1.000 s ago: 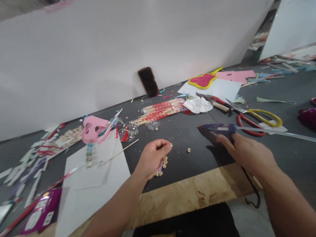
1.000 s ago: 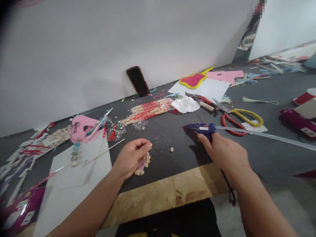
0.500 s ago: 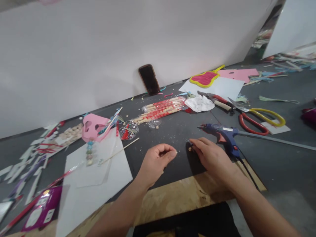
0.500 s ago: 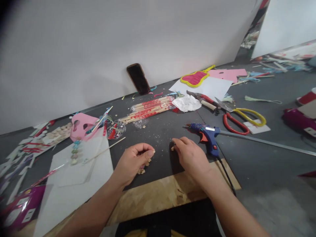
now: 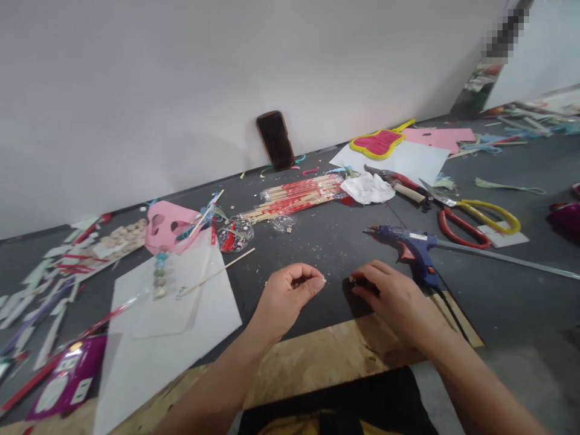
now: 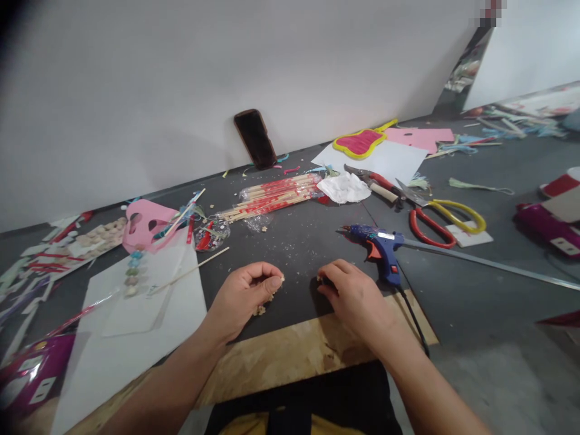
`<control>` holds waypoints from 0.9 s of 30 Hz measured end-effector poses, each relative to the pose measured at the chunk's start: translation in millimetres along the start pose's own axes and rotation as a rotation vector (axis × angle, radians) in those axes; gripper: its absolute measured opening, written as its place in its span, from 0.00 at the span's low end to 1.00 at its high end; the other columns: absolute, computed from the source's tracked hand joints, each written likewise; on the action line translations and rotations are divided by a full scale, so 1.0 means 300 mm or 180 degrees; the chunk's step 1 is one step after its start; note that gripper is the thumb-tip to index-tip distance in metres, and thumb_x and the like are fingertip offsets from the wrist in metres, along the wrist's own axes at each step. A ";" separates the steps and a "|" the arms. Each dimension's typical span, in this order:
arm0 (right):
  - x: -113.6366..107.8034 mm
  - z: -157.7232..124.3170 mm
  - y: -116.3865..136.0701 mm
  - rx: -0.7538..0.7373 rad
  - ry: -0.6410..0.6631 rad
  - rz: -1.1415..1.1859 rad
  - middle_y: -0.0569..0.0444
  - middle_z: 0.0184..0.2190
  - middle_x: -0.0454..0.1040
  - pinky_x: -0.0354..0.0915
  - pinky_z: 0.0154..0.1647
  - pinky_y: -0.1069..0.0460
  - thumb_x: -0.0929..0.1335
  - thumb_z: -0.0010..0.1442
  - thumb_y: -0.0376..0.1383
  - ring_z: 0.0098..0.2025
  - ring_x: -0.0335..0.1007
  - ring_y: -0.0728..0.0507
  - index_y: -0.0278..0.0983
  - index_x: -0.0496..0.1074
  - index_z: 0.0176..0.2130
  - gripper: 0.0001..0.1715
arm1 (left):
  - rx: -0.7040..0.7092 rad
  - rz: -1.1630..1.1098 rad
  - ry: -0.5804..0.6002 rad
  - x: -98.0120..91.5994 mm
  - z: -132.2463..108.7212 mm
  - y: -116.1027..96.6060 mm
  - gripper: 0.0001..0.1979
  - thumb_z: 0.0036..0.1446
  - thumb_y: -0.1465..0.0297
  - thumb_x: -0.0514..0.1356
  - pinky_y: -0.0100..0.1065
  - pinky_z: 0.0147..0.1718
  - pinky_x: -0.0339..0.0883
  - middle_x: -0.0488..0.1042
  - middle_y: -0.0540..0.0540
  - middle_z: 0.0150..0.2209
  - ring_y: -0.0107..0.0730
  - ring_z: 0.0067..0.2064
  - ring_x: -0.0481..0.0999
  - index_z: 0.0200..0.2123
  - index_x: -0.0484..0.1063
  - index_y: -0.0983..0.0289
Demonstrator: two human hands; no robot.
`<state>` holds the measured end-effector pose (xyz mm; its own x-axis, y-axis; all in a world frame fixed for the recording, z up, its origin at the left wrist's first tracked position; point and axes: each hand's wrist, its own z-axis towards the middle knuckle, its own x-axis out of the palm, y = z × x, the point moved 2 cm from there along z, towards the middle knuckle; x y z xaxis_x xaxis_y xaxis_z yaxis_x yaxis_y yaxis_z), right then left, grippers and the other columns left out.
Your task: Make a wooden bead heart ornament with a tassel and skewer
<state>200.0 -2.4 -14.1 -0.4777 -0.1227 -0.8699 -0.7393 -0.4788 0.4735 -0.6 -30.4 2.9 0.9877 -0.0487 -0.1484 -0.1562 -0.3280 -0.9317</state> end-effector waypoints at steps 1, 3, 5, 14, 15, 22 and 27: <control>-0.002 0.000 -0.005 0.0003 0.0002 0.0033 0.51 0.37 0.74 0.68 0.36 0.51 0.66 0.57 0.30 0.36 0.73 0.44 0.38 0.72 0.40 0.10 | 0.0006 0.0016 0.0000 0.001 0.001 0.000 0.11 0.50 0.61 0.62 0.24 0.19 0.53 0.64 0.47 0.20 0.20 0.21 0.57 0.30 0.73 0.64; -0.009 0.002 -0.012 -0.0026 0.0017 0.0094 0.50 0.39 0.74 0.68 0.37 0.51 0.64 0.59 0.29 0.37 0.74 0.44 0.37 0.72 0.45 0.14 | 0.0017 0.0064 0.0006 0.001 0.001 0.000 0.11 0.51 0.62 0.62 0.24 0.20 0.53 0.64 0.47 0.20 0.20 0.21 0.58 0.31 0.73 0.64; -0.018 0.009 -0.013 -0.0109 0.0075 0.0108 0.49 0.39 0.75 0.68 0.37 0.52 0.62 0.60 0.28 0.38 0.74 0.45 0.37 0.72 0.47 0.17 | 0.0017 0.0107 0.0018 0.002 0.000 0.000 0.11 0.51 0.61 0.62 0.25 0.20 0.53 0.64 0.47 0.20 0.21 0.21 0.58 0.31 0.73 0.64; -0.038 0.056 -0.010 -0.0386 0.0583 0.0002 0.50 0.35 0.73 0.68 0.37 0.52 0.60 0.56 0.22 0.35 0.73 0.46 0.37 0.76 0.42 0.21 | -0.0028 0.0173 0.0085 0.009 -0.009 0.009 0.12 0.51 0.61 0.62 0.25 0.20 0.51 0.61 0.46 0.19 0.21 0.21 0.56 0.31 0.73 0.64; -0.039 0.057 -0.012 -0.0385 0.0570 0.0020 0.50 0.34 0.73 0.68 0.36 0.52 0.61 0.57 0.23 0.35 0.73 0.46 0.37 0.76 0.40 0.19 | -0.0015 0.0165 0.0093 0.011 -0.010 0.011 0.12 0.51 0.61 0.62 0.25 0.20 0.50 0.60 0.45 0.19 0.21 0.21 0.56 0.31 0.73 0.64; -0.041 0.019 0.034 -0.0434 0.0001 0.0717 0.52 0.36 0.76 0.69 0.37 0.53 0.64 0.60 0.32 0.36 0.74 0.46 0.39 0.72 0.40 0.08 | -0.0002 0.0063 0.0070 0.031 -0.026 0.008 0.09 0.51 0.63 0.62 0.26 0.21 0.49 0.63 0.46 0.20 0.22 0.22 0.56 0.30 0.74 0.64; -0.039 -0.002 0.097 -0.0333 -0.0148 0.1076 0.53 0.37 0.78 0.70 0.37 0.54 0.64 0.60 0.33 0.37 0.75 0.47 0.40 0.72 0.41 0.09 | 0.0164 -0.0015 -0.0014 0.039 -0.043 -0.002 0.09 0.51 0.64 0.62 0.26 0.24 0.54 0.68 0.48 0.23 0.24 0.25 0.61 0.30 0.75 0.63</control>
<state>184.4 -15.3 9.8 -0.7099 -0.2507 -0.6582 -0.4843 -0.5047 0.7146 11.0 -42.8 5.8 0.9885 -0.0430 -0.1452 -0.1515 -0.2792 -0.9482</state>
